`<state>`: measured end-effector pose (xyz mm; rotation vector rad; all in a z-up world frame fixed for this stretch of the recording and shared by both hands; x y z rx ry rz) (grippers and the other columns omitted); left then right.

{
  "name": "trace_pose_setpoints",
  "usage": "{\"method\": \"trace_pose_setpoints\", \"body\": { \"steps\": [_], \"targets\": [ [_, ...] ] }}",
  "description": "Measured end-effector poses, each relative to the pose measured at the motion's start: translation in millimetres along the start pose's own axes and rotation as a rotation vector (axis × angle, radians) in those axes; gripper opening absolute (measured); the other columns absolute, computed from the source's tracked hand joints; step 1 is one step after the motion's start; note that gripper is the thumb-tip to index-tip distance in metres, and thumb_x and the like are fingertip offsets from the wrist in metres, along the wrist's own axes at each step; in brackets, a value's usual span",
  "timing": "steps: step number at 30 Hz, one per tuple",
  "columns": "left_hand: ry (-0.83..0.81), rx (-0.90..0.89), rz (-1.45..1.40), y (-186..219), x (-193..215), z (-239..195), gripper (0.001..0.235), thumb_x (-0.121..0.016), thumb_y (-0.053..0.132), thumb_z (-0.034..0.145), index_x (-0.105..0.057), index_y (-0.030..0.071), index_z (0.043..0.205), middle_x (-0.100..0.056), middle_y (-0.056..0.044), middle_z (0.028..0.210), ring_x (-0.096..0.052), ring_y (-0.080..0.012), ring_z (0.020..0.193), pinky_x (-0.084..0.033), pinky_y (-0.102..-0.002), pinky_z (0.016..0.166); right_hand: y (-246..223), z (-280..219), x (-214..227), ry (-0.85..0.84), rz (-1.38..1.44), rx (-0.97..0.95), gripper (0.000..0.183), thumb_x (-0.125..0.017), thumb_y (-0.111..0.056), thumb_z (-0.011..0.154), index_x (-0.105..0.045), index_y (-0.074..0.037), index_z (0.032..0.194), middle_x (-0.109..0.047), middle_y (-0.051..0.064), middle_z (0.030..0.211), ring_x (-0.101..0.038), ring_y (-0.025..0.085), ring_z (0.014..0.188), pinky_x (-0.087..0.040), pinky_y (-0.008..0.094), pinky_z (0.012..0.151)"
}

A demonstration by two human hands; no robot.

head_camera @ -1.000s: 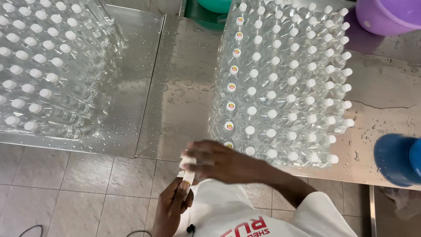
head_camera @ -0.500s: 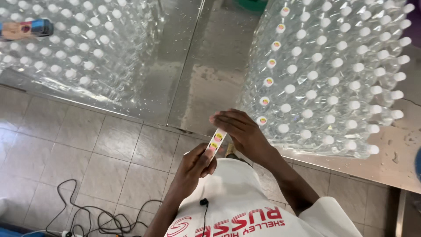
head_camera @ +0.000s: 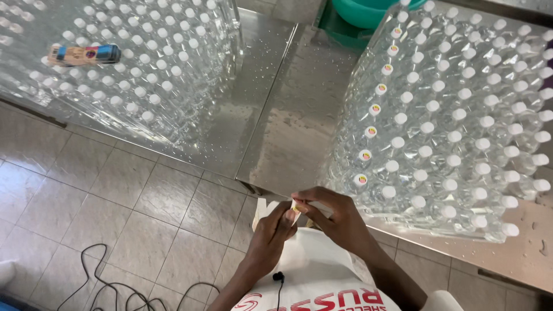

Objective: The person stands at a stainless steel table and applies round stickers to the caps of numerous plastic water bottles arranged in a large pack. They peel each sticker from a roll and press it onto the bottle cap, working systematically through the rows.

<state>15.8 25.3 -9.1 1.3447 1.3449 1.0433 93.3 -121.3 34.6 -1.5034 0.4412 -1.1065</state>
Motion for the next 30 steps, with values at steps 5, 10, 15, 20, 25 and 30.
{"method": "trace_pose_setpoints", "body": {
  "steps": [5,10,15,20,25,30],
  "targets": [
    [0.115,-0.029,0.196,-19,9,0,0.034,-0.047,0.034,0.115,-0.069,0.012,0.129,-0.041,0.001,0.062,-0.034,-0.0137,0.058,-0.031,-0.034,0.058,22,3,-13,0.006,0.098,-0.207,0.028,-0.076,-0.026,0.097,-0.087,-0.010,0.117,-0.091,0.003,0.111,-0.086,0.013,0.102,-0.065,0.025,0.089],
    [0.221,-0.133,0.239,-20,7,-1,0.022,-0.054,0.019,0.112,-0.069,0.011,0.126,-0.043,-0.002,0.060,-0.036,-0.0173,0.054,-0.034,-0.036,0.054,33,10,-13,-0.026,0.117,-0.250,0.025,-0.080,-0.025,0.093,-0.092,-0.011,0.109,-0.094,0.003,0.105,-0.087,0.013,0.098,-0.064,0.026,0.088],
    [0.207,-0.120,0.334,-24,4,2,0.030,-0.046,0.028,0.115,-0.070,0.014,0.127,-0.044,-0.002,0.060,-0.038,-0.0192,0.054,-0.034,-0.037,0.055,64,14,-16,-0.080,0.337,-0.423,0.026,-0.081,-0.015,0.092,-0.094,-0.002,0.109,-0.093,0.013,0.101,-0.084,0.020,0.093,-0.066,0.032,0.085],
    [0.218,-0.108,0.363,-26,3,5,0.032,-0.049,0.029,0.114,-0.070,0.014,0.133,-0.046,-0.003,0.060,-0.042,-0.0206,0.054,-0.035,-0.038,0.056,71,12,-14,-0.089,0.361,-0.434,0.029,-0.078,-0.020,0.094,-0.092,-0.002,0.110,-0.093,0.014,0.104,-0.083,0.021,0.098,-0.065,0.033,0.089],
    [0.199,-0.134,0.409,-32,-2,12,0.029,-0.049,0.030,0.115,-0.069,0.013,0.127,-0.049,-0.002,0.062,-0.041,-0.0222,0.052,-0.036,-0.040,0.055,62,10,-8,-0.090,0.159,-0.408,0.032,-0.072,-0.030,0.098,-0.094,-0.009,0.110,-0.094,0.003,0.107,-0.082,0.012,0.102,-0.056,0.026,0.096],
    [0.183,-0.166,0.410,-26,-4,16,0.033,-0.047,0.030,0.116,-0.069,0.011,0.129,-0.052,-0.002,0.062,-0.044,-0.0219,0.051,-0.036,-0.039,0.054,64,8,-5,-0.081,0.097,-0.417,0.035,-0.066,-0.034,0.101,-0.092,-0.012,0.110,-0.094,0.001,0.104,-0.081,0.011,0.096,-0.055,0.025,0.090]
  ]
}}
Point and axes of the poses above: each hand's wrist, its own z-axis towards the middle knuckle, its own x-axis out of the back of the hand, y = z × x, the point moved 5 cm from there along z, towards the middle knuckle
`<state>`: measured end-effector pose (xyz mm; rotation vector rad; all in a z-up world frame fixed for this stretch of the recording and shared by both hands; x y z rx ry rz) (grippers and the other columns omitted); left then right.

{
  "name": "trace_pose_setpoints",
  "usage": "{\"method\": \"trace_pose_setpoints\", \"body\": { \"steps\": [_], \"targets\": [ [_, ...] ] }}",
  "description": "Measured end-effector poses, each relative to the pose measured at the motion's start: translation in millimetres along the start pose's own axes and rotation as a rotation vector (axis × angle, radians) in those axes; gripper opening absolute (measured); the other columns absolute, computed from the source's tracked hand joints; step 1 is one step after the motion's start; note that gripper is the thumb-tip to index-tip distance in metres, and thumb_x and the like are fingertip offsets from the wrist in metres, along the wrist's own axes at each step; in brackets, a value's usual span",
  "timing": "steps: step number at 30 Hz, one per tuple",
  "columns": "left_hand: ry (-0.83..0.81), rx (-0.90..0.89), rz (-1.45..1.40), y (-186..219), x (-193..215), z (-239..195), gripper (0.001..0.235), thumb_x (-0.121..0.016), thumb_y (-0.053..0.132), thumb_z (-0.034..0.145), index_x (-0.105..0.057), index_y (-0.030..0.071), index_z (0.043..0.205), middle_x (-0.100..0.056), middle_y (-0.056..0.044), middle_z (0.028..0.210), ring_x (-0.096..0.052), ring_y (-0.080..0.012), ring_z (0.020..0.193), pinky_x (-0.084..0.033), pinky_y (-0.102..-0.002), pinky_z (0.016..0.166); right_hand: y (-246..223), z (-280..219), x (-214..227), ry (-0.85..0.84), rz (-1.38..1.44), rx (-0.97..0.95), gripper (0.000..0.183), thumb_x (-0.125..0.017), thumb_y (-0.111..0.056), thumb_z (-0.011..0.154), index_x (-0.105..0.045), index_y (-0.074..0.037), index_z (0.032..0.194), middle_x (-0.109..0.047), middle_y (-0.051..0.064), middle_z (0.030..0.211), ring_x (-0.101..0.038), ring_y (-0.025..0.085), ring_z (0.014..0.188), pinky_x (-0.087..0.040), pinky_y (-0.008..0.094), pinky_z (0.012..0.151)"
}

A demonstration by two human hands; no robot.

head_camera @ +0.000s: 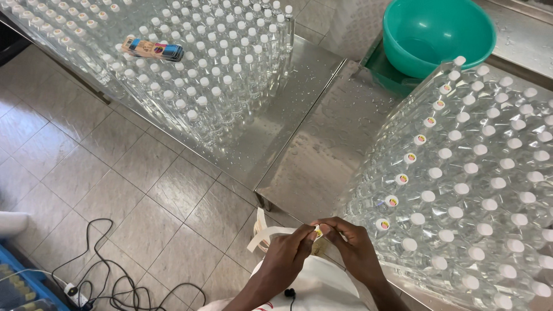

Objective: The person stands at a stainless steel table and applies round stickers to the caps of numerous plastic water bottles arranged in a large pack. They peel each sticker from a roll and press it onto the bottle cap, working systematically through the rows.

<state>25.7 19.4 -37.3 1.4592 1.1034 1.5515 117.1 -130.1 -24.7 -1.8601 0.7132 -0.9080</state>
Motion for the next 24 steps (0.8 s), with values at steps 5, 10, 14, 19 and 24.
{"method": "trace_pose_setpoints", "body": {
  "steps": [5,10,14,19,24],
  "targets": [
    [-0.017,0.035,0.025,-5,-2,1,0.027,-0.048,0.030,0.116,-0.068,0.013,0.121,-0.050,-0.002,0.063,-0.042,-0.0230,0.053,-0.035,-0.040,0.056,4,3,-2,0.018,0.062,-0.012,0.034,-0.066,-0.031,0.103,-0.091,-0.009,0.109,-0.091,0.002,0.102,-0.078,0.012,0.097,-0.055,0.026,0.092],
    [-0.008,0.067,0.030,-8,1,0,0.031,-0.046,0.034,0.115,-0.069,0.013,0.117,-0.053,-0.002,0.063,-0.044,-0.0242,0.054,-0.038,-0.041,0.059,12,7,-2,-0.042,-0.019,0.060,0.032,-0.069,-0.034,0.099,-0.090,-0.017,0.116,-0.093,-0.003,0.113,-0.083,0.011,0.105,-0.058,0.027,0.095],
    [-0.046,0.121,-0.014,-5,2,-2,0.033,-0.048,0.035,0.115,-0.071,0.014,0.126,-0.048,-0.001,0.060,-0.038,-0.0214,0.053,-0.036,-0.039,0.057,9,9,-1,-0.033,0.029,-0.018,0.029,-0.074,-0.030,0.097,-0.094,-0.012,0.108,-0.094,0.000,0.103,-0.082,0.011,0.097,-0.056,0.026,0.092],
    [-0.099,0.136,0.028,-8,1,-5,0.028,-0.049,0.031,0.114,-0.070,0.017,0.125,-0.046,-0.003,0.060,-0.038,-0.0231,0.054,-0.034,-0.040,0.057,21,11,-2,-0.049,0.193,-0.048,0.032,-0.073,-0.028,0.098,-0.092,-0.004,0.106,-0.089,0.007,0.098,-0.078,0.016,0.096,-0.055,0.030,0.094],
    [-0.079,0.097,-0.034,-2,6,-4,0.027,-0.046,0.032,0.116,-0.065,0.012,0.109,-0.048,-0.001,0.067,-0.040,-0.0219,0.061,-0.037,-0.039,0.062,10,6,3,0.026,0.039,0.105,0.018,-0.077,-0.023,0.097,-0.088,-0.009,0.101,-0.093,0.003,0.099,-0.086,0.012,0.095,-0.064,0.026,0.088]
  ]
}}
Point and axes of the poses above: each hand's wrist, its own z-axis towards the middle knuckle, its own x-axis out of the back of the hand, y = z × x, the point moved 5 cm from there along z, towards the middle knuckle
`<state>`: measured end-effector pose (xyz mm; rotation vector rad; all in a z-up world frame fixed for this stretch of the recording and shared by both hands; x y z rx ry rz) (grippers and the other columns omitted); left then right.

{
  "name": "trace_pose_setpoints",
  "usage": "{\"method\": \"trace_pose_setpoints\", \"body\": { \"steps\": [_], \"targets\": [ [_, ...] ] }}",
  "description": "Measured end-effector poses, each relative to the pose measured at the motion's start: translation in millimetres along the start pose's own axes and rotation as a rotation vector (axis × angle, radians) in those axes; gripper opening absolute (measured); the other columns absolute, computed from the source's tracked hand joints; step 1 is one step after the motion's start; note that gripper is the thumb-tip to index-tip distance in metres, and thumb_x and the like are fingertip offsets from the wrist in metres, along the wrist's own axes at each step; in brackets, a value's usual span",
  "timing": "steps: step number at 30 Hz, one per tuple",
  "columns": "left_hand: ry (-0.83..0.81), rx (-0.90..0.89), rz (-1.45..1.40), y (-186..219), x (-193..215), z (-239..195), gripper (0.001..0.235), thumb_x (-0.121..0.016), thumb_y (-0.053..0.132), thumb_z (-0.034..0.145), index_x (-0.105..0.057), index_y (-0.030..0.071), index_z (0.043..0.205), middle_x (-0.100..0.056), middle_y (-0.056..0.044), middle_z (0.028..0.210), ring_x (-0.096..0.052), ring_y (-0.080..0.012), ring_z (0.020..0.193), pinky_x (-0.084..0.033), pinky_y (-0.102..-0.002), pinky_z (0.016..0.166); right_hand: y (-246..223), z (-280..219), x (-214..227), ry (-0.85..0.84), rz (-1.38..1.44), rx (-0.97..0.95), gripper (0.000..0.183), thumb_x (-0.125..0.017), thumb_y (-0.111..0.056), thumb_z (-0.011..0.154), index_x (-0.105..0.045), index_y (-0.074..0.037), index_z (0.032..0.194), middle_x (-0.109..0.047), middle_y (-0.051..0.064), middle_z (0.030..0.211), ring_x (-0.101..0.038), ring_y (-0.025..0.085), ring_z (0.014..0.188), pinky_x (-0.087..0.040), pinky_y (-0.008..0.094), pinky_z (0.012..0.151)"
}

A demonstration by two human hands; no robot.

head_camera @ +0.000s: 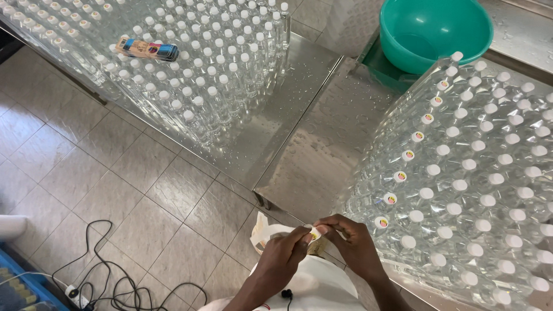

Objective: The person stands at a stainless steel table and applies round stickers to the caps of numerous plastic water bottles arranged in a large pack. They peel each sticker from a roll and press it onto the bottle cap, working systematically through the rows.

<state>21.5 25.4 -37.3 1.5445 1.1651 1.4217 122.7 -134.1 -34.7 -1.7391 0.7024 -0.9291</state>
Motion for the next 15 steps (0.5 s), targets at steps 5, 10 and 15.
{"method": "trace_pose_setpoints", "body": {
  "steps": [5,10,15],
  "targets": [
    [-0.045,0.006,-0.056,10,2,-1,0.031,-0.046,0.033,0.117,-0.062,0.011,0.102,-0.052,-0.002,0.073,-0.044,-0.0205,0.068,-0.037,-0.038,0.066,1,0,10,0.027,-0.126,0.058,0.025,-0.073,-0.032,0.099,-0.088,-0.013,0.104,-0.092,-0.002,0.097,-0.083,0.009,0.091,-0.059,0.025,0.084],
    [-0.202,0.218,-0.341,7,-4,-7,0.032,-0.050,0.033,0.119,-0.064,0.007,0.105,-0.035,0.001,0.069,-0.031,-0.0100,0.059,-0.026,-0.030,0.057,-16,5,61,0.089,-0.146,0.191,0.023,-0.066,-0.026,0.104,-0.081,-0.009,0.104,-0.093,0.002,0.097,-0.088,0.013,0.092,-0.066,0.029,0.087],
    [-0.209,0.315,-0.289,-3,-1,-10,0.041,-0.055,0.044,0.116,-0.055,0.012,0.091,-0.036,0.002,0.072,-0.032,-0.0102,0.063,-0.027,-0.030,0.059,-4,25,162,0.330,-0.417,0.123,0.023,-0.065,-0.026,0.107,-0.079,-0.011,0.116,-0.089,0.003,0.095,-0.086,0.015,0.091,-0.065,0.029,0.081]
  ]
}}
Point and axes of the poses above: each hand's wrist, its own z-axis towards the middle knuckle, its own x-axis out of the back of the hand, y = z × x, the point moved 5 cm from there along z, towards the middle knuckle
